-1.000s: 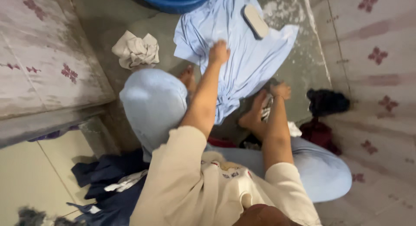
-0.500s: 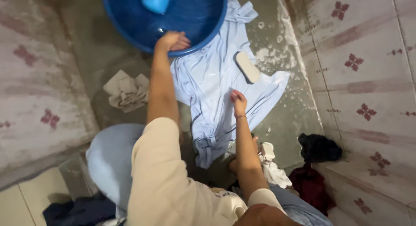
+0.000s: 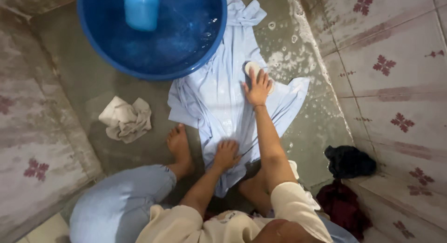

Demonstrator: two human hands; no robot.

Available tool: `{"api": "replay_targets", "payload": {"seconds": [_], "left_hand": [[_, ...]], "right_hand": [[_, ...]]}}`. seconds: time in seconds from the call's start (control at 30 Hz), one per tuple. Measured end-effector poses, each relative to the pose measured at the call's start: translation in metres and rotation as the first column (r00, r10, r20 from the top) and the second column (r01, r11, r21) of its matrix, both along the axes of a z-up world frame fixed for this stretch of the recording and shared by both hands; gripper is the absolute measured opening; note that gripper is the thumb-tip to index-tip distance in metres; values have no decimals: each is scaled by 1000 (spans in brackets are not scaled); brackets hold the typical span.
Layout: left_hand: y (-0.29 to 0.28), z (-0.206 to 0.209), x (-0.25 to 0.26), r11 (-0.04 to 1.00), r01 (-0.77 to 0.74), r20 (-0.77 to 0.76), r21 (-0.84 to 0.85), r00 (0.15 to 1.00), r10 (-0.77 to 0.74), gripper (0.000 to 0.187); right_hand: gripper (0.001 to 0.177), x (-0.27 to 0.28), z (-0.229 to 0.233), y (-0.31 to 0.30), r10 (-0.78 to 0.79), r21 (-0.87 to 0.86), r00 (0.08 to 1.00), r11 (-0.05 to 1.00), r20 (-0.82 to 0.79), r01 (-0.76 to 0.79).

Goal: The person washes a light blue shirt by hand on the floor, using a bar of soap and a scrub brush to clean the fabric before rinsing it in a blue basin of water.

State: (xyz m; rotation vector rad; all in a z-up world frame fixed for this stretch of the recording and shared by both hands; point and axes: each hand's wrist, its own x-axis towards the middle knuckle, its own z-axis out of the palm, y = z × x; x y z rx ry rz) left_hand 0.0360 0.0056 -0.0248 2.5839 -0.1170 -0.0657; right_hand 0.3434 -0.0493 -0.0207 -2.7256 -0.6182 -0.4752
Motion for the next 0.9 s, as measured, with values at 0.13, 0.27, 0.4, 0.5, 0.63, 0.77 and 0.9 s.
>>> {"api": "replay_targets", "payload": {"seconds": [0.13,0.27,0.4,0.5,0.63,0.77,0.9], "left_hand": [[-9,-11,23,938,328,29,-116,945,-327,22],[-9,-23,36,886,420,-301,-195,834,-462,20],[-9,-19,12,756,598,13,-266,787,-617,17],[-18,-17,-1,675,664,301,-323,748,-592,27],[-24,-22,1,681,668,342,-299,742,-577,23],[-10,-21,-4,709,635,295,-306,772,-564,28],[-24,-23,0,686,638,350,-350,769,-535,23]], "right_hand": [[67,31,7,-29,-30,-161,975,987,-221,-5],[50,22,1,-67,193,-68,919,971,-345,-230],[44,-79,-6,-90,673,106,661,723,-333,-682],[61,-77,-17,-84,543,-55,587,704,-601,-708],[61,85,-13,-38,110,-183,994,977,-13,-110],[55,12,-18,-43,480,-10,849,869,-220,-494],[38,-30,-61,-24,691,42,716,722,-100,-691]]}}
